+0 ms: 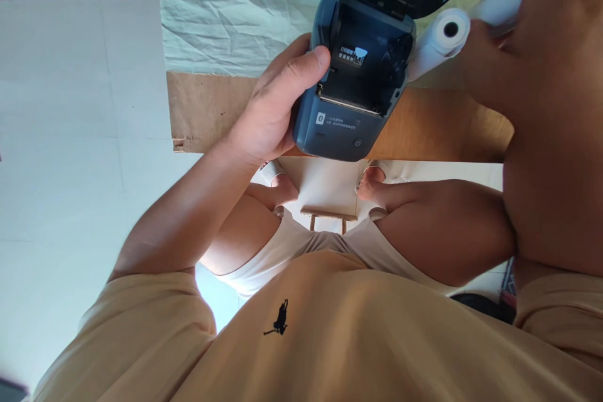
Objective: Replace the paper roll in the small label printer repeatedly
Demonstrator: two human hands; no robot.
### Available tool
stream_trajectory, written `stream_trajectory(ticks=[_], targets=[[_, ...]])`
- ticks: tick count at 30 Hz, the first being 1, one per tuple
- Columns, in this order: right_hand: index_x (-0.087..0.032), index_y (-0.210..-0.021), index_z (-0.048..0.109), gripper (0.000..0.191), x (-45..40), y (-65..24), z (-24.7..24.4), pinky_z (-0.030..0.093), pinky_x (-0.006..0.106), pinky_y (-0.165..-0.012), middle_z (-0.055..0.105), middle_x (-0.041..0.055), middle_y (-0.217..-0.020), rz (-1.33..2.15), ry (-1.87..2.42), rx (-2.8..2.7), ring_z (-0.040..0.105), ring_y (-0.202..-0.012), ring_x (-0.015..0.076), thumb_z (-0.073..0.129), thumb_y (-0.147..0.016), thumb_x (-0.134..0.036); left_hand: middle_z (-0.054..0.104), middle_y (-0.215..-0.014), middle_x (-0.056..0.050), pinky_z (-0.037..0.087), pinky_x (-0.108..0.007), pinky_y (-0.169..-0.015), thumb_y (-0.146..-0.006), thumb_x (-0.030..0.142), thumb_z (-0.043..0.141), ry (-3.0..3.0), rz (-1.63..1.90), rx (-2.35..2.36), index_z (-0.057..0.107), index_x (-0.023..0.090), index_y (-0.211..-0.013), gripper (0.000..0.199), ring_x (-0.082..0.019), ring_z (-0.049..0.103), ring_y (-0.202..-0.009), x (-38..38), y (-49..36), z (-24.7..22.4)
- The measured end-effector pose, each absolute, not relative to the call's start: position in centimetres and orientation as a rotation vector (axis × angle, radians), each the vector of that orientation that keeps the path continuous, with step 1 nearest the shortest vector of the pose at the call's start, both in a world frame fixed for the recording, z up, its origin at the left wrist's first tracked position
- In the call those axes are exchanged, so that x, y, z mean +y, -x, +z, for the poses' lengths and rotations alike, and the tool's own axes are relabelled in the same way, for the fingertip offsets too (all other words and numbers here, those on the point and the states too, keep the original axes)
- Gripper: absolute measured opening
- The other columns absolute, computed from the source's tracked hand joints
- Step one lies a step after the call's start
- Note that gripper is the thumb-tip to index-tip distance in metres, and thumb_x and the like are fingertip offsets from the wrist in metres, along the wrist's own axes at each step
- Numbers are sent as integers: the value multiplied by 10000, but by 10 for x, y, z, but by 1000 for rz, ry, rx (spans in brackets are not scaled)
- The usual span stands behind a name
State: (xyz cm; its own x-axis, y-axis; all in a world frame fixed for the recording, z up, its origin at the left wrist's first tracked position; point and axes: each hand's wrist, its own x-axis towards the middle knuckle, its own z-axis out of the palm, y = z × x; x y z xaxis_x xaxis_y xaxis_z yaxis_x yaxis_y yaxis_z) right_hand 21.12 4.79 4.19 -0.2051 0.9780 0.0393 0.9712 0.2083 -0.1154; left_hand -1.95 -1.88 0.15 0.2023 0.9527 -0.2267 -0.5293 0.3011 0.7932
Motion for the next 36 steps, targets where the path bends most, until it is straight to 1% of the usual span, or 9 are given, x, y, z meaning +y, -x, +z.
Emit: stream_trajectory(ticks=[5, 9, 13, 16, 20, 24, 27, 32, 36], targets=[[-214, -1332, 472, 632, 42, -205, 48, 375, 460, -1052, 403, 117, -1366, 173, 1911, -2411, 452, -1314, 236, 448, -724, -46, 566, -823, -51, 422, -265, -597, -826, 459, 548, -649, 1135, 784, 607, 185, -912, 294, -148, 541, -720, -17, 20, -2], [-175, -1370, 426, 668, 41, -203, 50, 380, 459, -1081, 374, 132, -1390, 228, 1871, -2438, 406, -1374, 228, 404, -723, -10, 559, -780, -52, 403, -255, -566, -892, 480, 423, -647, 1152, 858, 620, 162, -920, 375, -145, 544, -680, -18, 15, 2], [-132, -1392, 375, 659, 41, -206, 49, 408, 465, -1026, 399, 147, -1391, 248, 1821, -2436, 482, -1286, 234, 392, -740, -45, 549, -732, -48, 419, -211, -583, -947, 396, 318, -656, 1134, 851, 649, 128, -959, 426, -115, 541, -675, -19, 15, 9], [-112, -1387, 371, 648, 42, -211, 46, 406, 434, -1034, 429, 123, -1387, 253, 1675, -2447, 468, -1292, 235, 391, -740, -73, 553, -722, -44, 428, -192, -570, -938, 324, 364, -644, 1117, 836, 647, 122, -962, 349, -102, 549, -661, -18, 18, 10], [-179, -1370, 395, 616, 46, -216, 40, 402, 411, -1046, 449, 70, -1383, 216, 1603, -2460, 456, -1299, 228, 425, -759, -108, 534, -761, -25, 433, -185, -576, -920, 322, 422, -622, 1132, 780, 632, 147, -941, 275, -81, 526, -654, -17, 18, 6], [-191, -1287, 497, 513, 48, -215, 37, 432, 452, -920, 524, 102, -1249, 129, 1753, -2435, 544, -1133, 265, 507, -774, -202, 497, -733, -17, 382, -207, -532, -880, 402, 502, -561, 1228, 800, 555, 183, -767, 251, -78, 462, -599, -18, 13, 5], [-215, -1284, 511, 494, 47, -214, 38, 430, 427, -894, 510, 108, -1252, 128, 1749, -2418, 560, -1066, 234, 504, -790, -228, 511, -744, -29, 375, -235, -543, -866, 375, 525, -569, 1203, 818, 552, 195, -771, 205, -97, 462, -611, -18, 11, 6], [-189, -1268, 534, 508, 47, -211, 38, 431, 410, -895, 518, 118, -1225, 143, 1779, -2397, 556, -1037, 213, 486, -762, -180, 501, -726, -25, 347, -256, -553, -850, 472, 525, -593, 1226, 831, 542, 209, -750, 282, -108, 439, -624, -18, 11, 4], [-168, -1257, 540, 501, 50, -212, 35, 432, 400, -878, 524, 128, -1211, 134, 1729, -2406, 554, -1013, 208, 487, -759, -180, 513, -730, -32, 347, -274, -571, -832, 413, 546, -584, 1211, 824, 551, 209, -752, 219, -123, 441, -633, -18, 12, 5]])
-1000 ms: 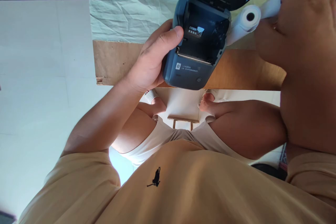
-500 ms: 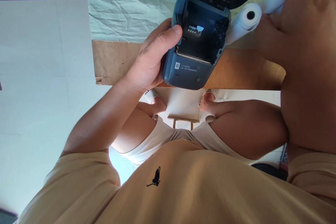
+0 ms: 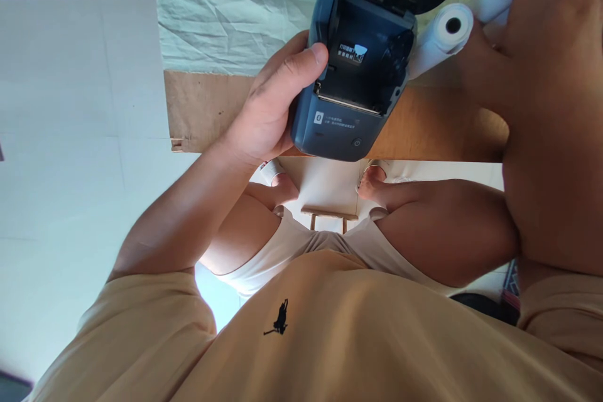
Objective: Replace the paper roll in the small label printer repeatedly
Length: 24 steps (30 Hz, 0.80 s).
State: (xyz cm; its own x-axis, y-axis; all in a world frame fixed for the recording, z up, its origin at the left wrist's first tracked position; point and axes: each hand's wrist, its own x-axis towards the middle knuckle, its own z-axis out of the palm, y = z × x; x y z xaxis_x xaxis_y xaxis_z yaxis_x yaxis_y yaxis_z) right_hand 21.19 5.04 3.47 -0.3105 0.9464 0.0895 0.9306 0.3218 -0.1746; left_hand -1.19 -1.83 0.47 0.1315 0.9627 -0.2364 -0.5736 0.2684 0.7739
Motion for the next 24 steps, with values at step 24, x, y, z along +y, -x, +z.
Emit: stream_trajectory(ticks=[24], targets=[[-221, -1255, 538, 484, 53, -218, 29, 460, 426, -890, 544, 116, -1212, 122, 1634, -2422, 564, -1033, 249, 535, -785, -334, 666, -829, -71, 380, -261, -553, -901, 492, 419, -644, 1216, 874, 639, 187, -850, 379, -211, 661, -913, -19, 6, 10]])
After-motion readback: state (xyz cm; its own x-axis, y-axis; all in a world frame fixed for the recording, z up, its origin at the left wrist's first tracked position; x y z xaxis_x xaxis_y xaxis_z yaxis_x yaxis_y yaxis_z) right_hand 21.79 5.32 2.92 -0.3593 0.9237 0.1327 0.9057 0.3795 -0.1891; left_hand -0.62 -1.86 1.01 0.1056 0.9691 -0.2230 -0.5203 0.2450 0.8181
